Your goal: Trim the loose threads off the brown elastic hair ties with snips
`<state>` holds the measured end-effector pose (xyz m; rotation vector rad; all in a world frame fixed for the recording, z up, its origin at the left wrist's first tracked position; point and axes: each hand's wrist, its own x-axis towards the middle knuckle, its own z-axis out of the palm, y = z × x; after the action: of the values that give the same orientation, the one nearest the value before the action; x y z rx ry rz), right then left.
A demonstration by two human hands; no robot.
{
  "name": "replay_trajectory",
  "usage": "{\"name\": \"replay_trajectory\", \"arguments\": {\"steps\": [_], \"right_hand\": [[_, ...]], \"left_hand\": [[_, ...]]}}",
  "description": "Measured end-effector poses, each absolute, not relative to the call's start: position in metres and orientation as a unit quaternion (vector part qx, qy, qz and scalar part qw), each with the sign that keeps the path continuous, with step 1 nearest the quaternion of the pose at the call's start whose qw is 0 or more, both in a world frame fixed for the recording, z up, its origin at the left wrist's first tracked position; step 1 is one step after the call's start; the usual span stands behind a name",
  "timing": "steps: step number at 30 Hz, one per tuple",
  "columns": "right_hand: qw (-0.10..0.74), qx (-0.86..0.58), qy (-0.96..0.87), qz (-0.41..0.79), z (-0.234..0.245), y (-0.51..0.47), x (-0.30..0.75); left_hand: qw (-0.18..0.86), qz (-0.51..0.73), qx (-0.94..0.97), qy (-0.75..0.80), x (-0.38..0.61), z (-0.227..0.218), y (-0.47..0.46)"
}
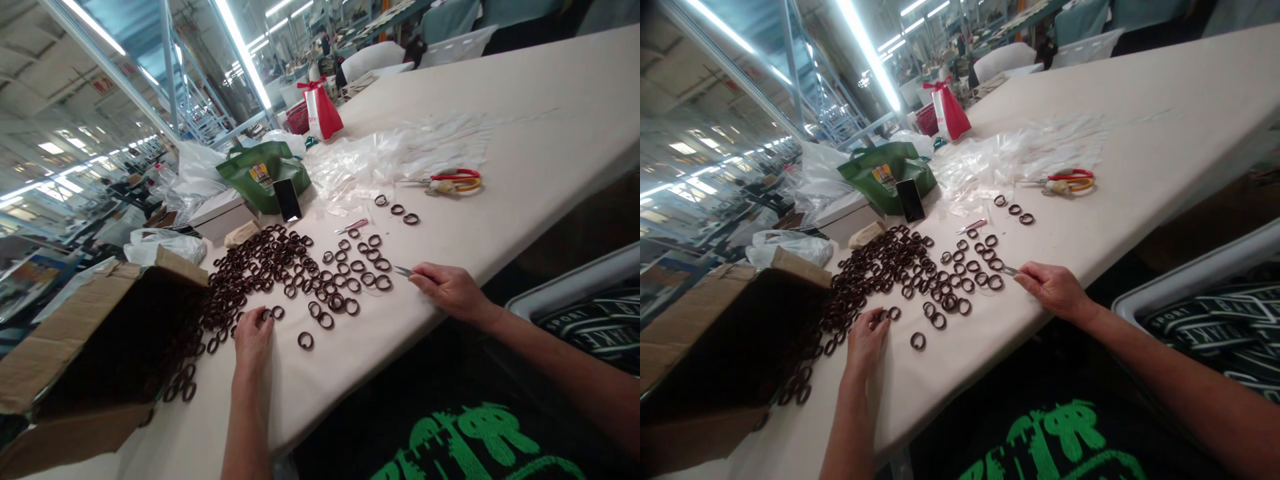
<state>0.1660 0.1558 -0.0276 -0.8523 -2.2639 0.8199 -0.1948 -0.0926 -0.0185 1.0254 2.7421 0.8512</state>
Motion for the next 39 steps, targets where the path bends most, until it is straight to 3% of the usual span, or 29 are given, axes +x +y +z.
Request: {"name": "replay_trajectory", "arguments": {"steps": [5, 11, 17, 25, 39], "right_hand": [[0.278, -0.319, -0.841, 0.336, -0.022, 0.149, 0.162], [0.242, -0.207, -0.891, 0.323, 0.008, 0.120, 0.139], [0.238, -0.108, -0.916, 0.304, 0.037, 0.086, 0.102], [0.187, -0.127, -0.933, 0.281, 0.041, 0.069, 0.080], [0.126, -0.133, -0.933, 0.310, 0.033, 0.077, 0.087]], "left_hand": [[0.029, 0.314, 0.298, 0.901, -0.175, -0.014, -0.101], [-0.007, 0.471, 0.281, 0.836, -0.115, 0.019, -0.106], [-0.087, 0.426, 0.349, 0.830, -0.063, 0.045, -0.100], [-0.136, 0.400, 0.424, 0.801, -0.034, 0.042, -0.090], [-0.109, 0.429, 0.455, 0.773, -0.028, 0.031, -0.083]]}}
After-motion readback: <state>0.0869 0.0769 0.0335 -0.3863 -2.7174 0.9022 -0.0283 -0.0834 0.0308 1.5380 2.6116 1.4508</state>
